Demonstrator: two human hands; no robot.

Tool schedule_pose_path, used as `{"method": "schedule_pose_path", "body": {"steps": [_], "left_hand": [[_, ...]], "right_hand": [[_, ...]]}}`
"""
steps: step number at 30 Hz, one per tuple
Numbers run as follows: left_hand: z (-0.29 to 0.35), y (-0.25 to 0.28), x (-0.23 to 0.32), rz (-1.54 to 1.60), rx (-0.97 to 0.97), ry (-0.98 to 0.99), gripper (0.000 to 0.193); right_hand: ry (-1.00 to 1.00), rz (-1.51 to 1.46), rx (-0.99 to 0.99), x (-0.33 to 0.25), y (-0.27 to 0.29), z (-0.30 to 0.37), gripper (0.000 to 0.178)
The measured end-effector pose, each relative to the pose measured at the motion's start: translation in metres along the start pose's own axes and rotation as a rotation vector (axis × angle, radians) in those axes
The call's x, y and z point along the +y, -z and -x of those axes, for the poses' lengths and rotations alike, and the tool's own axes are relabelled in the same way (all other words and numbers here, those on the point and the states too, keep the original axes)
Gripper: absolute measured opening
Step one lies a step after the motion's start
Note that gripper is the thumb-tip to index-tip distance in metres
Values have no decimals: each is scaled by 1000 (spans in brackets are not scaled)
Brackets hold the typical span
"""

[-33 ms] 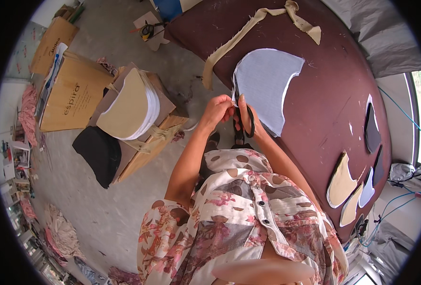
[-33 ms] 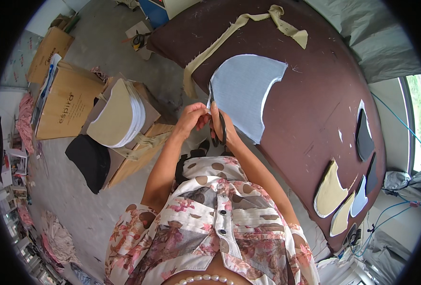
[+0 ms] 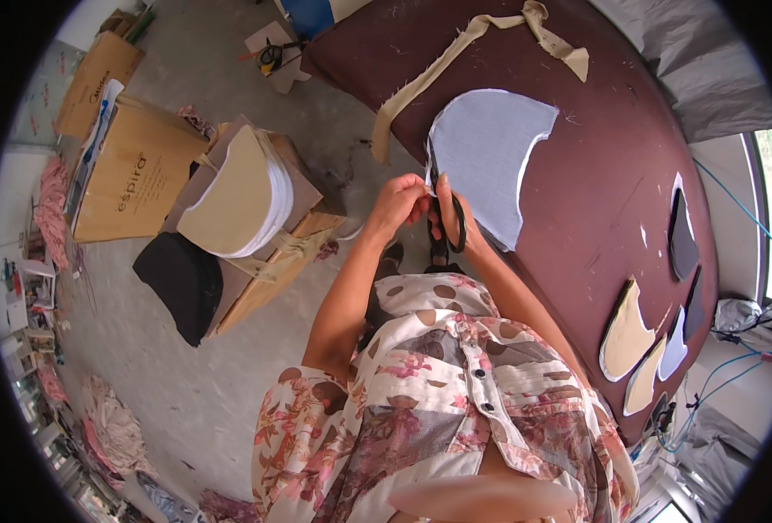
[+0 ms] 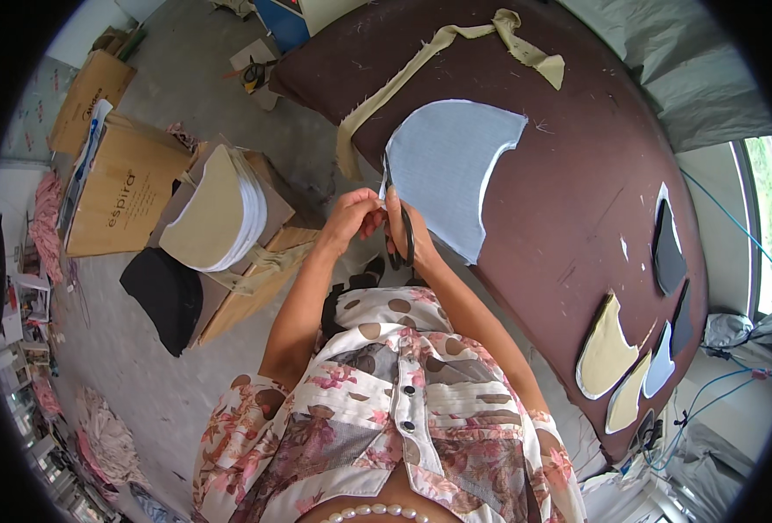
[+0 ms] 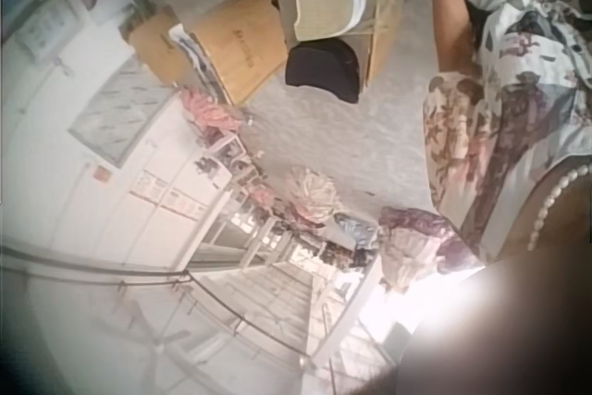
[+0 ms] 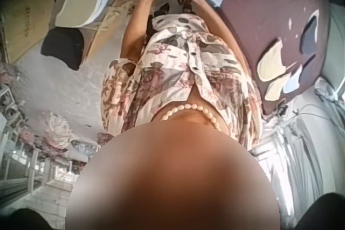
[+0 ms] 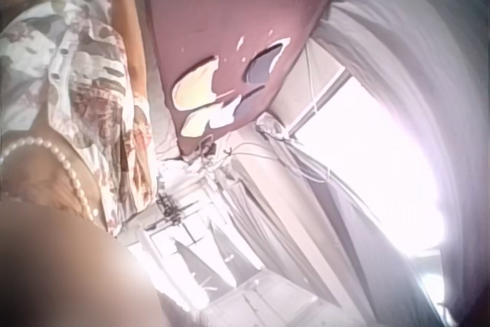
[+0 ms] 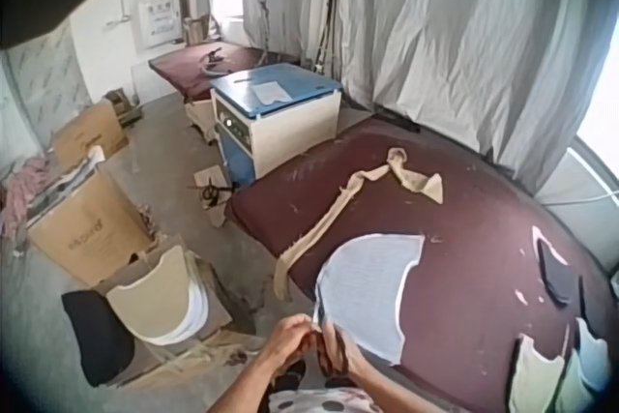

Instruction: The person uses shears to trim the edges of several light-colored fabric pieces on a brown worktable. They handle each piece individually, cutting along the perimeter and then placing the trimmed pieces aside. The person also moves a stack of similar pieces from a cardboard box onto the table.

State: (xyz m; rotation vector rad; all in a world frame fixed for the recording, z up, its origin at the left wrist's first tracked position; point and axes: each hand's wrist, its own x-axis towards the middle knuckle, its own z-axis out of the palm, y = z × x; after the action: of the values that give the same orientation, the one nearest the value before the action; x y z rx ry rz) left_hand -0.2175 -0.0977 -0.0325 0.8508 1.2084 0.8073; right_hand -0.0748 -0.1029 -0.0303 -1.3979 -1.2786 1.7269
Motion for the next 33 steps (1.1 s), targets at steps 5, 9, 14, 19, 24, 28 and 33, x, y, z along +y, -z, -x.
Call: {"method": "schedule_pose_path", "body": {"steps": [5,9,14,19,24,28,33], "left_hand": [[3,0,5,-33,-58,3,20],[5,12,16,-220,-128,94,30],[-14,19,19,-399,255,-35,45],[-43,-1,21,-383,215,-108,34],[-67,1,4,-360,190,-253,17],[-70,3,4,-392,190,-243,20],[-63,-2,19,-329,230,-110,22]], "right_hand": [[-24,17,35,5,1,2,69],[-26,197,-29,10,9,15,70],[-117,177,-88,35,19,39,74],[-119,69,-70,28,21,43,73],[-108,-29,-41,25,9,32,71],[-117,-47,0,19,3,26,69],[-89,-90,-22,23,11,43,67]]}}
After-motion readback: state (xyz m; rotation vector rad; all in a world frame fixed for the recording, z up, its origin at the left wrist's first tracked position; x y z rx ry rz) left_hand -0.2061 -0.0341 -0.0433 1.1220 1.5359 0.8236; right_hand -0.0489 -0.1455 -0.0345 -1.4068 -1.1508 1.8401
